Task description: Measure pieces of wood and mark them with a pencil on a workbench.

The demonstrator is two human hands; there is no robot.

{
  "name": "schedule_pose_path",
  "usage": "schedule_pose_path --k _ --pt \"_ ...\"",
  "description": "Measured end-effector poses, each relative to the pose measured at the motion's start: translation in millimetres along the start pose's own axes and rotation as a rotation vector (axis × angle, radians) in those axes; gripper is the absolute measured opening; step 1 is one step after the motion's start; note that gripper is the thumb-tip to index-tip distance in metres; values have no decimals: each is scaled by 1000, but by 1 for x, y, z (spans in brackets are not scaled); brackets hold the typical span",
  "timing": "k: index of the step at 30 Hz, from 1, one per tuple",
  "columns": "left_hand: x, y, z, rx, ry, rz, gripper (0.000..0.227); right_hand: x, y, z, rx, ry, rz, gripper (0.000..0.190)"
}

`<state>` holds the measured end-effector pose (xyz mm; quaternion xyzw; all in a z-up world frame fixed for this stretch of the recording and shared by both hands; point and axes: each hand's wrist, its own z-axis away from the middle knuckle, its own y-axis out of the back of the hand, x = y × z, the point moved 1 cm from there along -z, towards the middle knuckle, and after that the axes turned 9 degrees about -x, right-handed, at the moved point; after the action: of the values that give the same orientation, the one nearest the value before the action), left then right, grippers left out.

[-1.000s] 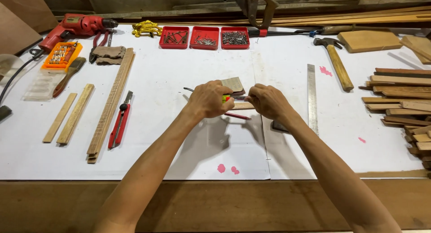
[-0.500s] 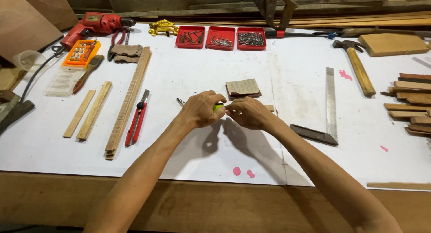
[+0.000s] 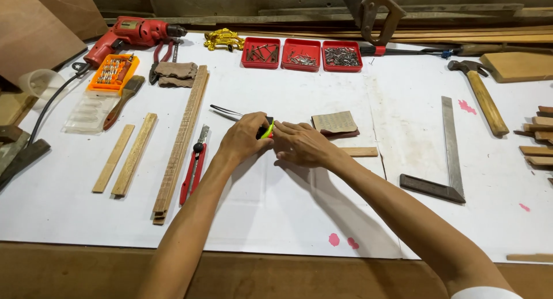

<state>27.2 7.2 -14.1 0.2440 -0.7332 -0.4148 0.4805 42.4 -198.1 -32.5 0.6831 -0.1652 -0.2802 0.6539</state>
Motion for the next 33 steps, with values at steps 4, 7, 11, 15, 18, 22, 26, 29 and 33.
schedule_pose_path --k 4,7,11,15,18,22,26,29,33 --pt "-14 -18 -3 -33 52 61 39 -16 12 -4 -173 -102 -22 60" --pt "-17 -27 2 58 -10 -3 32 -9 -3 -7 -33 -30 8 62" --pt "-6 -20 12 6 -41 -111 47 -9 -11 -4 117 22 66 71" --pt "-2 -14 13 -55 18 -214 52 -29 15 9 -89 -131 3 72" --pt "8 -13 16 19 -42 -274 56 -9 4 29 29 -75 53 71" --pt "34 -23 13 38 -170 -339 53 17 5 70 107 -109 75 71" --pt "78 -40 -9 -4 -257 -337 52 29 36 120 -2 -313 57 70" --pt "121 -55 -26 -49 -299 -306 56 40 51 168 10 -380 79 65" --pt "167 -86 -54 -59 -385 -290 54 60 63 232 38 -456 109 56"
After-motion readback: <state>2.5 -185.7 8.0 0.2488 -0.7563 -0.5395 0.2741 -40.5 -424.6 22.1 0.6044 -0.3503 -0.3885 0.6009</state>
